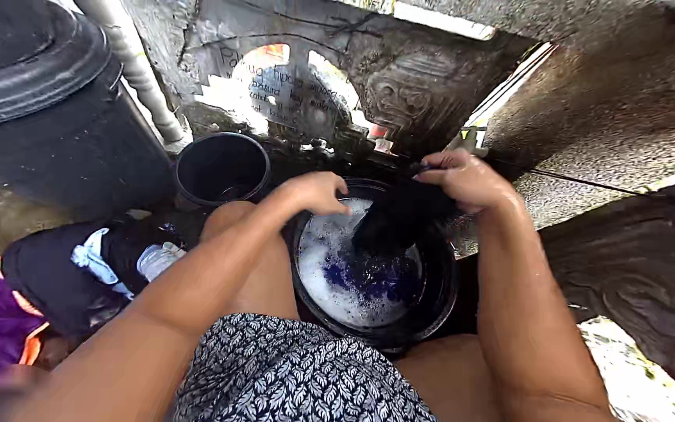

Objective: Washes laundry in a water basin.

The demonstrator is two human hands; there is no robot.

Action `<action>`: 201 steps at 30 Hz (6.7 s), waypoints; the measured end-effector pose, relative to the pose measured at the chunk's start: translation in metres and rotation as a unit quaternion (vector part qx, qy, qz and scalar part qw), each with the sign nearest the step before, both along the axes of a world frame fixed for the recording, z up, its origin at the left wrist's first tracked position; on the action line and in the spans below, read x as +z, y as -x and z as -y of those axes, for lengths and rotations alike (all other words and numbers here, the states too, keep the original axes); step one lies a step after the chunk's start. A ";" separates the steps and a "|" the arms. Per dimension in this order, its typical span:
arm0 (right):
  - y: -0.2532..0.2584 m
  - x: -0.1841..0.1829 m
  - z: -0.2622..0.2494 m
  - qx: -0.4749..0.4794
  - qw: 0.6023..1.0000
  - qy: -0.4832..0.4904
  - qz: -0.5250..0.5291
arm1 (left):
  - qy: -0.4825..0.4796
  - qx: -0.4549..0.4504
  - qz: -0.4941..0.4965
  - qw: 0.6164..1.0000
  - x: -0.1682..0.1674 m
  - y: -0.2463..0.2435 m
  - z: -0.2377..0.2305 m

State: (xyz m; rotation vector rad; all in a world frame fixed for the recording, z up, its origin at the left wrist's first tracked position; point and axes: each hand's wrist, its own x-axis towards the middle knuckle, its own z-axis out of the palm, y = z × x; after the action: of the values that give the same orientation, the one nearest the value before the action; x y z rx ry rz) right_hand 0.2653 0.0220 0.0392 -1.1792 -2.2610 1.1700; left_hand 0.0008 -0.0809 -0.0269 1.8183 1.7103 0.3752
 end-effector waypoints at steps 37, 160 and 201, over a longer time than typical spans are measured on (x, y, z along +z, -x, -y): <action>-0.062 -0.388 0.008 0.148 0.852 0.139 0.483 | 0.264 -0.067 -0.079 0.959 -0.334 -0.169 -0.029; -0.002 0.056 -0.063 0.118 0.944 -0.294 -0.096 | -0.481 -0.238 0.144 0.831 0.119 -0.065 -0.130; 0.050 -0.219 -0.048 -0.046 0.998 0.006 0.039 | 0.116 -0.192 -0.213 0.951 0.003 0.017 -0.092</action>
State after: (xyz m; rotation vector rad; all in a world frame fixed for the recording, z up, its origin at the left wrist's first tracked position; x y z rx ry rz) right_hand 0.2153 0.0701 -0.1801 -1.3403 -2.2327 1.1232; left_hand -0.0158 0.0109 -0.0243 2.0931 1.5262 -0.3919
